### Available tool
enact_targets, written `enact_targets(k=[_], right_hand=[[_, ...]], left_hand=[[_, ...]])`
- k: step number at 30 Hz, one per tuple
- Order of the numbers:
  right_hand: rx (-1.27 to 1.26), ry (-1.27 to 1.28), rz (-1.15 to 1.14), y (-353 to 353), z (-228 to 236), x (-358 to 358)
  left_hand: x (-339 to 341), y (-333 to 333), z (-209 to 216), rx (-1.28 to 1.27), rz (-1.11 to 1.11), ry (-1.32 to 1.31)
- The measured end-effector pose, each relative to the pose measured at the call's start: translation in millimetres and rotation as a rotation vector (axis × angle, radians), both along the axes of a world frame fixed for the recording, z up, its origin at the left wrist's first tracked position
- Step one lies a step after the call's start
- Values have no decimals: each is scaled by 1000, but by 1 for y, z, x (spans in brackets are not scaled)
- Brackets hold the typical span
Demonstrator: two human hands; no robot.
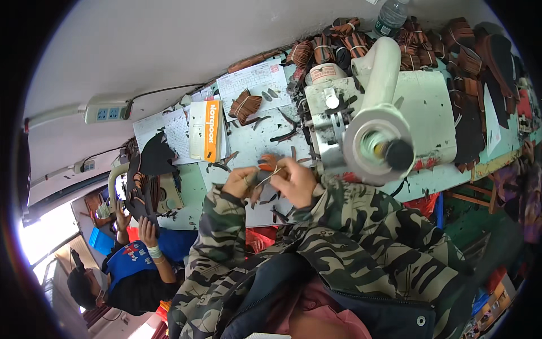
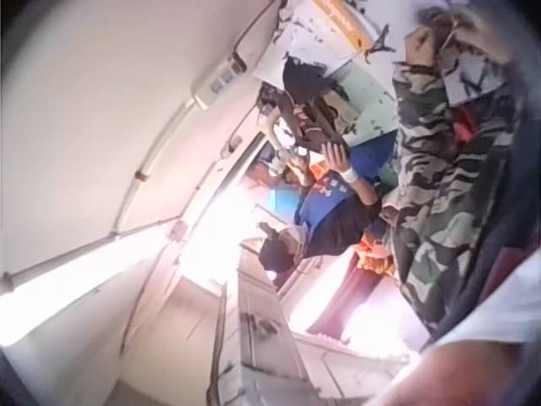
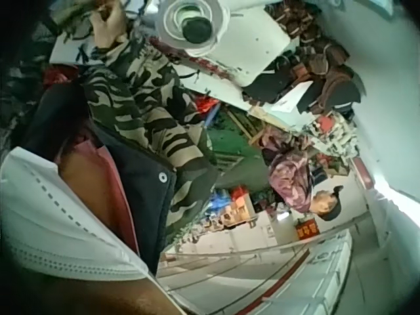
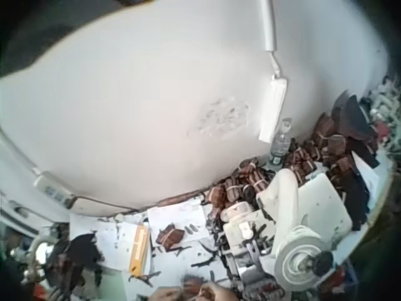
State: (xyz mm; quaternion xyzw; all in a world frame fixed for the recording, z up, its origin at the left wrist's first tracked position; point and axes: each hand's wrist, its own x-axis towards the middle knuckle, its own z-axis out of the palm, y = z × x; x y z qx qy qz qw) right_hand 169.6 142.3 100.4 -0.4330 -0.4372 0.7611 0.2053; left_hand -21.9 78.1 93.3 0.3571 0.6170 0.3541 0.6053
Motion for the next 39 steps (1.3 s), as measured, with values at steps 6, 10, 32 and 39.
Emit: enact_targets(k=[6,10,32,39], right_hand=[[340,33,250,-24,3,16],[398,-12,430,-39,-1,33],[-81,369,1470,-970,-32,290],[-254,202,2004,-1271,1,440]], left_hand=[[-102,84,-134,-229,637,752],[-58,106,-62,-128,291,956],[581,-1033,58,187,1995,470],[785,-1303,68,65,2475,612]])
